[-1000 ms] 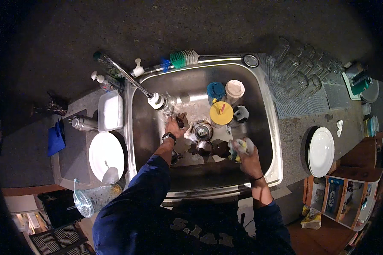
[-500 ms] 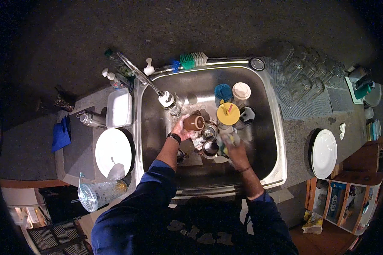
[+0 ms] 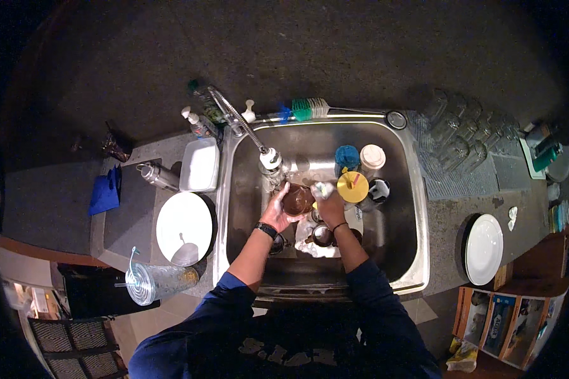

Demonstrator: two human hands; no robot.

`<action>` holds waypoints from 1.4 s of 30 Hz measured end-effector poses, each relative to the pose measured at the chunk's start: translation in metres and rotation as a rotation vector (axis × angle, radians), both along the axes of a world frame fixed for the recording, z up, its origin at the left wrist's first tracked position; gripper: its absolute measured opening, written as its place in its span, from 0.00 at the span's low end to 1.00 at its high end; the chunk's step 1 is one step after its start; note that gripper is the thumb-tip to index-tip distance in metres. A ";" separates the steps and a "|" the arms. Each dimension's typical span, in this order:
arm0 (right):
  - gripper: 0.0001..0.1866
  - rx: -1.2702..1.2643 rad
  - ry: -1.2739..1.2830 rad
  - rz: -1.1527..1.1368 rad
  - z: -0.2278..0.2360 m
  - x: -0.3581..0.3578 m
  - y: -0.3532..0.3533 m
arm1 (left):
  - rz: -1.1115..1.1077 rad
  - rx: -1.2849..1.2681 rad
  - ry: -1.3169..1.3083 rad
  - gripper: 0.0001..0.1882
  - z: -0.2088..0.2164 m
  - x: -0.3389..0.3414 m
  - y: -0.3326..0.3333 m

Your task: The person washes several items in a sink including a plastic container, a glass jar, and coffee mugs by scrubbing them with a sponge and rinsing them under running water.

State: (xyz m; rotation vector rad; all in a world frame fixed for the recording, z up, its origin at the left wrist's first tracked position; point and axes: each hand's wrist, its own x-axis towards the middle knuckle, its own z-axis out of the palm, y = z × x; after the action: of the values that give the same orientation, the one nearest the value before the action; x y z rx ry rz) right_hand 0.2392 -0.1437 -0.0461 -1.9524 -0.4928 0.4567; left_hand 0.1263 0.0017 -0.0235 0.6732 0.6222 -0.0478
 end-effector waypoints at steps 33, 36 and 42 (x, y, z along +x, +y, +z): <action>0.17 -0.329 -1.043 0.502 0.103 -0.045 -0.019 | 0.065 -0.211 -0.333 0.43 0.007 -0.022 -0.038; 0.29 -0.520 -0.452 0.729 0.128 -0.055 -0.022 | 0.076 0.038 -0.341 0.41 0.021 -0.022 -0.038; 0.38 -0.355 -0.860 0.610 0.115 -0.059 -0.027 | 0.070 0.109 -0.317 0.37 0.063 -0.029 -0.046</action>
State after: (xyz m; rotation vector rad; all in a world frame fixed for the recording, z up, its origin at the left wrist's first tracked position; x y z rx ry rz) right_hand 0.1802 -0.1708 0.0690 -2.2681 -1.6754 0.0371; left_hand 0.0969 -0.0442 0.0399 0.7452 0.3444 0.1564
